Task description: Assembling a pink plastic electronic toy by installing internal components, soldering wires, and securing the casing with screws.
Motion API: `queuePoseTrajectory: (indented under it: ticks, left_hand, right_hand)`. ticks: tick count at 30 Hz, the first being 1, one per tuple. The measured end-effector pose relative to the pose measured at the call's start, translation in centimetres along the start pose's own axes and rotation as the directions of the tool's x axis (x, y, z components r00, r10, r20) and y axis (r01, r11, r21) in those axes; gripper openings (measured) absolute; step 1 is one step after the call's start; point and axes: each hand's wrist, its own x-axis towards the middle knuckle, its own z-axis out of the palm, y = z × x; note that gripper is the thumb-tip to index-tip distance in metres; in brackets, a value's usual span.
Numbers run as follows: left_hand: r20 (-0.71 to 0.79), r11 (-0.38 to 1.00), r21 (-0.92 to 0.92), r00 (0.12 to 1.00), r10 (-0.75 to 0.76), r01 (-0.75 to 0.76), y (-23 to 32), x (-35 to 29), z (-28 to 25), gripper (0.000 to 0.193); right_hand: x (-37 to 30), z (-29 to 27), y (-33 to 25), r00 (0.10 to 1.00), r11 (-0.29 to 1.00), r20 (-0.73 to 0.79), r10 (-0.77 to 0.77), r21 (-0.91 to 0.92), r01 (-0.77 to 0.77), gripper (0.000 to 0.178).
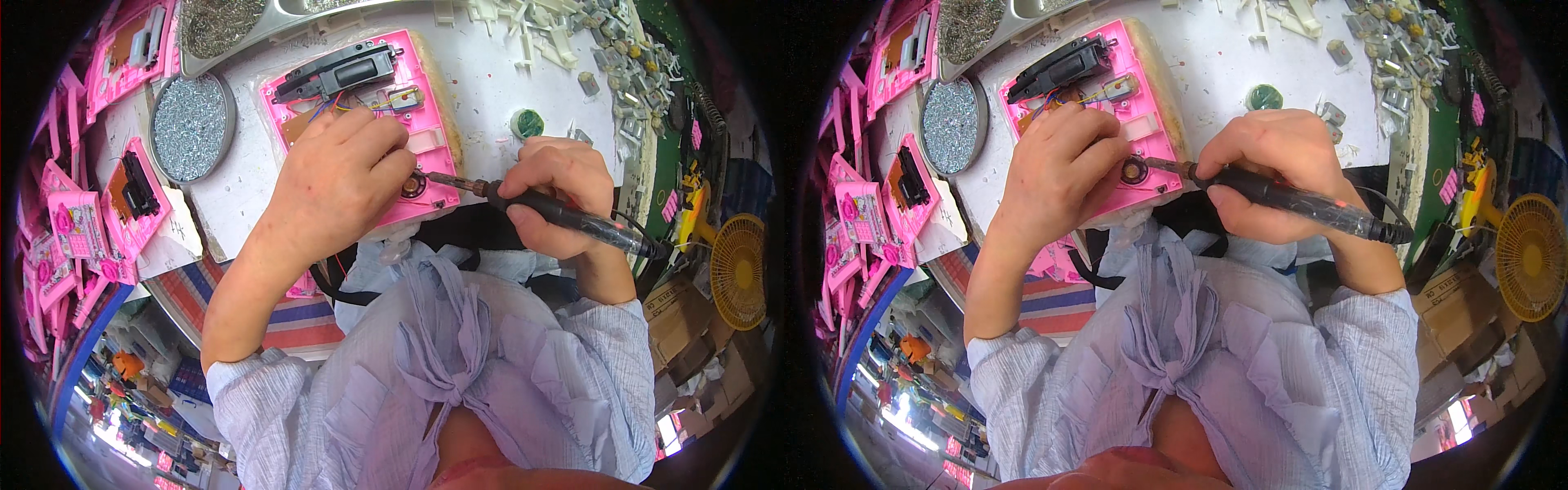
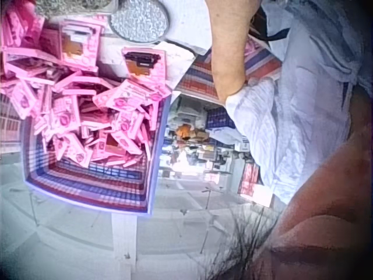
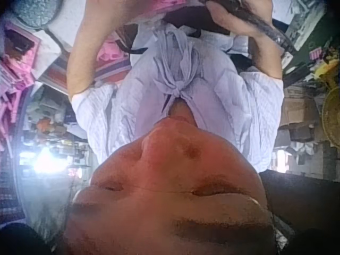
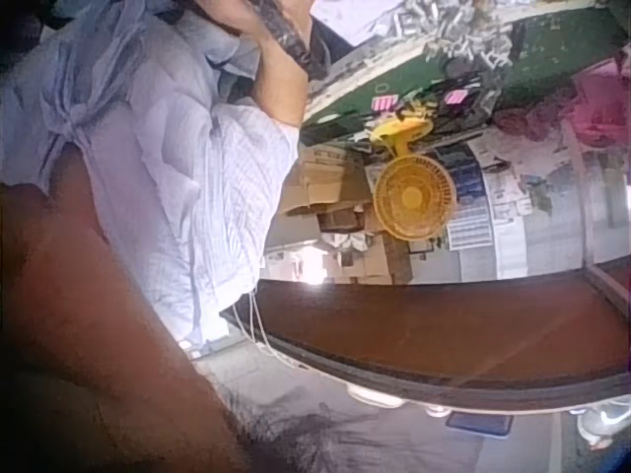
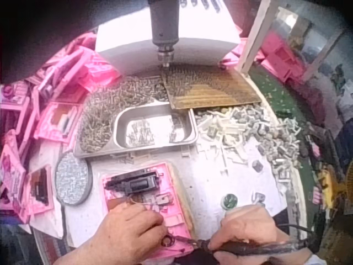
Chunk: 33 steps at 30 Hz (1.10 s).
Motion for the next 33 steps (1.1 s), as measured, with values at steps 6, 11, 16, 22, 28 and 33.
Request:
queuePoseTrajectory:
  ticks: [6, 11, 16, 22, 28, 33]
  left_hand:
    - [-0.005, 1.0, 0.03, 1.0, 0.009, -0.009, 0.1, 0.1, 0.0, 0.018]
    - [0.013, 1.0, -0.005, 1.0, 0.006, -0.006, 0.0, 0.0, -0.1, 0.027]
    - [0.022, 1.0, 0.005, 1.0, 0.001, -0.001, 0.1, 0.0, -0.1, 0.027]
    - [0.013, 1.0, 0.0, 1.0, 0.001, -0.001, 0.0, -0.3, 0.0, 0.028]
    - [0.031, 0.998, -0.041, 0.998, 0.053, -0.051, 0.7, 0.1, -0.9, 0.025]
    - [0.053, 0.996, 0.017, 0.995, 0.084, -0.085, 0.6, -0.1, -0.7, 0.021]
  right_hand:
    - [-0.1, -0.2, -0.4, 0.99, 0.99, 0.02, 0.139, 0.007, -0.139, 0.022]
    - [-0.1, -0.8, -1.2, 0.946, 0.94, 0.048, 0.32, 0.106, -0.324, 0.021]
    - [-0.8, -1.2, -1.0, 0.954, 0.941, -0.048, 0.296, 0.189, -0.282, 0.019]
    - [-1.4, -1.9, -1.0, 0.948, 0.936, -0.1, 0.303, 0.218, -0.276, 0.021]
    - [-1.9, -2.7, -0.8, 0.948, 0.941, -0.165, 0.273, 0.25, -0.228, 0.021]
    - [-2.9, -4.0, -1.4, 0.907, 0.933, -0.268, 0.324, 0.246, -0.261, 0.019]
